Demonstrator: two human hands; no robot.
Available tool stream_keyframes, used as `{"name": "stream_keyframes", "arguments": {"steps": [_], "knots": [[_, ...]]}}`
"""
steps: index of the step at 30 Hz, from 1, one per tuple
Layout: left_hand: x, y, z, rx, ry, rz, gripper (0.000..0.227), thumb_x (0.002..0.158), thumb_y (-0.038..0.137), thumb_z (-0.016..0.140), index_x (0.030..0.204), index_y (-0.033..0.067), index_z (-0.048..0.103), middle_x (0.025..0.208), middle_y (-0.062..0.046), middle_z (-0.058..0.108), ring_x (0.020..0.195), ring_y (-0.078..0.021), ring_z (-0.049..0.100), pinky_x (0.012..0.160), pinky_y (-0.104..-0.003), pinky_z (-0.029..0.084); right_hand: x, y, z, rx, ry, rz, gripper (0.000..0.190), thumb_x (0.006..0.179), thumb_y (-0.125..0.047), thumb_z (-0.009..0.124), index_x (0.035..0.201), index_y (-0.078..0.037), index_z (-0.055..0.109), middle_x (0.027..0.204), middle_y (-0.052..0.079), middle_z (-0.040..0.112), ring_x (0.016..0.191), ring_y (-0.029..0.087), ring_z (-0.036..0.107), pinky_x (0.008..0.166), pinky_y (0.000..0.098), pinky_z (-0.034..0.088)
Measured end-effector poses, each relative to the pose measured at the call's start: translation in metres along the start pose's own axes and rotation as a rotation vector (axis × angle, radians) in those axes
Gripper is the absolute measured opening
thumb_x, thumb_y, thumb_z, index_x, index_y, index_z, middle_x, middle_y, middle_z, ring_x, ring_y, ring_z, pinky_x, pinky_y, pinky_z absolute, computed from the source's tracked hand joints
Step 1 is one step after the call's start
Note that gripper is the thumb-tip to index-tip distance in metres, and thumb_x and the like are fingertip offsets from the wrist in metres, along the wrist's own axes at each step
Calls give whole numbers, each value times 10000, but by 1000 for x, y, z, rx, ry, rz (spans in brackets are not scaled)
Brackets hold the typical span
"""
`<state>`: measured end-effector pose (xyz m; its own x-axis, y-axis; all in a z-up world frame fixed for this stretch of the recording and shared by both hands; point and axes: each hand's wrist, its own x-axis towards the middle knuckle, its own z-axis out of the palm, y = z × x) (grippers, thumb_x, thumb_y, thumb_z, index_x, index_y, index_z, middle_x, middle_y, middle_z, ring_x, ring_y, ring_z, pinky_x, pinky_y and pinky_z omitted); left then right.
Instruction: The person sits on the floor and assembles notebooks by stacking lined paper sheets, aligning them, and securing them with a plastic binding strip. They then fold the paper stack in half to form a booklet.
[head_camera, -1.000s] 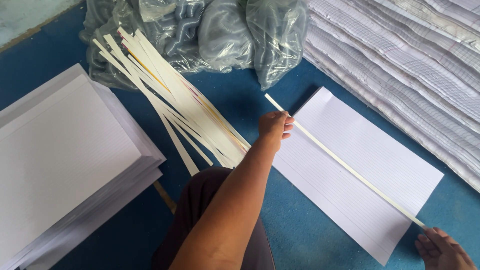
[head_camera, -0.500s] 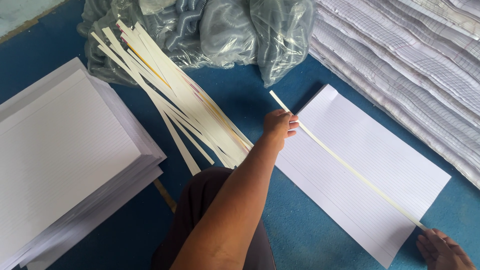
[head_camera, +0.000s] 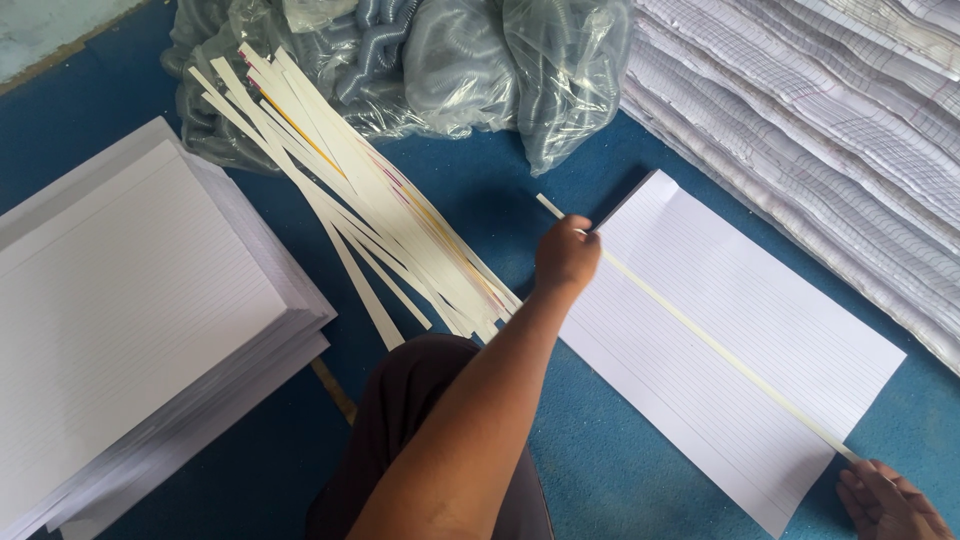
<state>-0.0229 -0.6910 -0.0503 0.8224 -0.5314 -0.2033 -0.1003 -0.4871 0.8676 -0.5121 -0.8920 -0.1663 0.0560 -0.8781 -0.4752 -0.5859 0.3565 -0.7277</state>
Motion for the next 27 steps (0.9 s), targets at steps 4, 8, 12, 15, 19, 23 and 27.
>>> {"name": "stream_keyframes", "arguments": {"steps": [4, 8, 12, 15, 19, 23, 27], "knots": [[-21, 1, 7, 436, -6, 373, 254, 954, 183, 629, 1183, 92, 690, 1194, -79, 701, 1194, -239, 628, 1029, -445, 507, 1, 4, 1, 34, 15, 12, 415, 1121, -225, 537, 1406, 65, 452, 1090, 210, 580, 1155, 280, 599, 1122, 506, 431], [-32, 3, 9, 662, -182, 458, 226, 1000, 169, 595, 1200, 117, 687, 1229, -39, 676, 1288, -199, 569, 1133, -503, 408, -3, 9, 0, 81, 49, -16, 413, 1148, -238, 511, 1411, 75, 453, 1101, 205, 575, 1125, 281, 612, 1109, 496, 466], [-35, 2, 12, 783, -221, 512, 285, 951, 170, 614, 1230, 163, 673, 1319, -51, 593, 1350, -220, 463, 1187, -669, 196, 0, 6, -2, 160, 39, -3, 421, 1144, -226, 501, 1426, 65, 388, 1081, 188, 571, 1076, 263, 620, 1085, 488, 489], [-36, -2, 15, 849, -296, 499, 316, 963, 166, 605, 1271, 200, 669, 1356, -36, 582, 1398, -200, 439, 1221, -686, 140, 0, 8, -2, 174, 46, -21, 448, 1143, -213, 514, 1440, 79, 349, 1083, 181, 561, 1069, 255, 622, 1084, 490, 485], [-39, -6, 20, 864, -293, 497, 336, 971, 177, 589, 1297, 224, 655, 1379, -23, 564, 1407, -185, 422, 1226, -697, 112, 0, 9, 0, 156, 69, -17, 399, 1145, -189, 529, 1403, 95, 420, 1087, 203, 581, 1080, 275, 629, 1092, 501, 484], [-39, -6, 21, 897, -312, 496, 337, 971, 183, 586, 1298, 228, 653, 1424, -35, 531, 1438, -193, 385, 1218, -703, 95, -2, 10, 2, 135, 79, -26, 289, 1142, -161, 528, 1318, 68, 515, 1089, 205, 604, 1091, 269, 639, 1094, 501, 489], [-39, -5, 21, 922, -341, 478, 355, 966, 177, 583, 1312, 228, 640, 1453, -42, 503, 1459, -195, 349, 1218, -697, 75, -4, 11, 1, 161, 77, -45, 250, 1136, -155, 546, 1280, 49, 534, 1100, 205, 610, 1091, 267, 649, 1083, 498, 505]]}}
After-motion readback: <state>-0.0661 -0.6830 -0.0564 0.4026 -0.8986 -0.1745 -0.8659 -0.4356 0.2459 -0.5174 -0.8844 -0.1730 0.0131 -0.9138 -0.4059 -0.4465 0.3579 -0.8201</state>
